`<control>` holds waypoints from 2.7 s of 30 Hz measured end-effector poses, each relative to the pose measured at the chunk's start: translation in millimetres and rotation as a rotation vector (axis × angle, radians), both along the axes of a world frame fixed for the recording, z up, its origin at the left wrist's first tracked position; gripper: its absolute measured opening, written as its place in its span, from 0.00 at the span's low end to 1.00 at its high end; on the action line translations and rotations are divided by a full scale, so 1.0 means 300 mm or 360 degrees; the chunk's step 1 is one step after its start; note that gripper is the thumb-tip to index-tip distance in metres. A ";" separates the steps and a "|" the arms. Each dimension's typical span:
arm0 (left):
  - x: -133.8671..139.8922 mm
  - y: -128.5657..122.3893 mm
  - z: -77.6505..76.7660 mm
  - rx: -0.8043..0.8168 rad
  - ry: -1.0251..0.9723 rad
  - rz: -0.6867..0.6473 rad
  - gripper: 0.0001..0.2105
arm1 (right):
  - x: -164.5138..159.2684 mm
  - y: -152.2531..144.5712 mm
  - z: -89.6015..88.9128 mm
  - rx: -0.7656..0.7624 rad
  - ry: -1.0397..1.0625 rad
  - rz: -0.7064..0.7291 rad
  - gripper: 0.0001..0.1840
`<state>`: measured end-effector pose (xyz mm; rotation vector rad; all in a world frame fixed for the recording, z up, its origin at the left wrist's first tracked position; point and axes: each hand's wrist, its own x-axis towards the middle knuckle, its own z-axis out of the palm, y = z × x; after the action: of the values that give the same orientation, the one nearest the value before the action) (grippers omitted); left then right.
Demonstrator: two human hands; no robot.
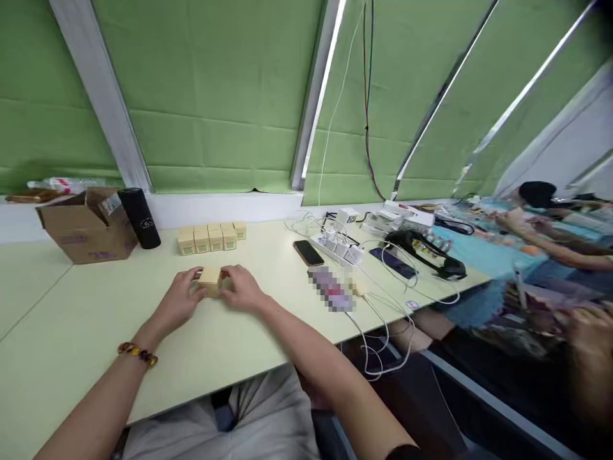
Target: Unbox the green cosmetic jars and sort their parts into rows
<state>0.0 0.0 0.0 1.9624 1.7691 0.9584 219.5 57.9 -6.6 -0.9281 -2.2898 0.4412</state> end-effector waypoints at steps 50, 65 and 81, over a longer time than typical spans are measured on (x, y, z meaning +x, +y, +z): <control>-0.008 0.018 -0.027 0.0179 0.0198 0.0016 0.24 | 0.011 0.026 -0.004 -0.0041 -0.0026 -0.0241 0.15; 0.016 -0.002 0.003 0.0200 0.0065 0.0205 0.31 | -0.005 0.001 -0.006 -0.0029 0.0137 -0.0046 0.11; 0.032 -0.038 0.025 0.1003 0.0384 0.0102 0.22 | -0.041 -0.106 0.048 0.0215 0.0554 0.0081 0.26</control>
<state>9.7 -11.3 7.5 2.4937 1.8089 1.4974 207.2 26.1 7.9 -0.6690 -2.0013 0.4266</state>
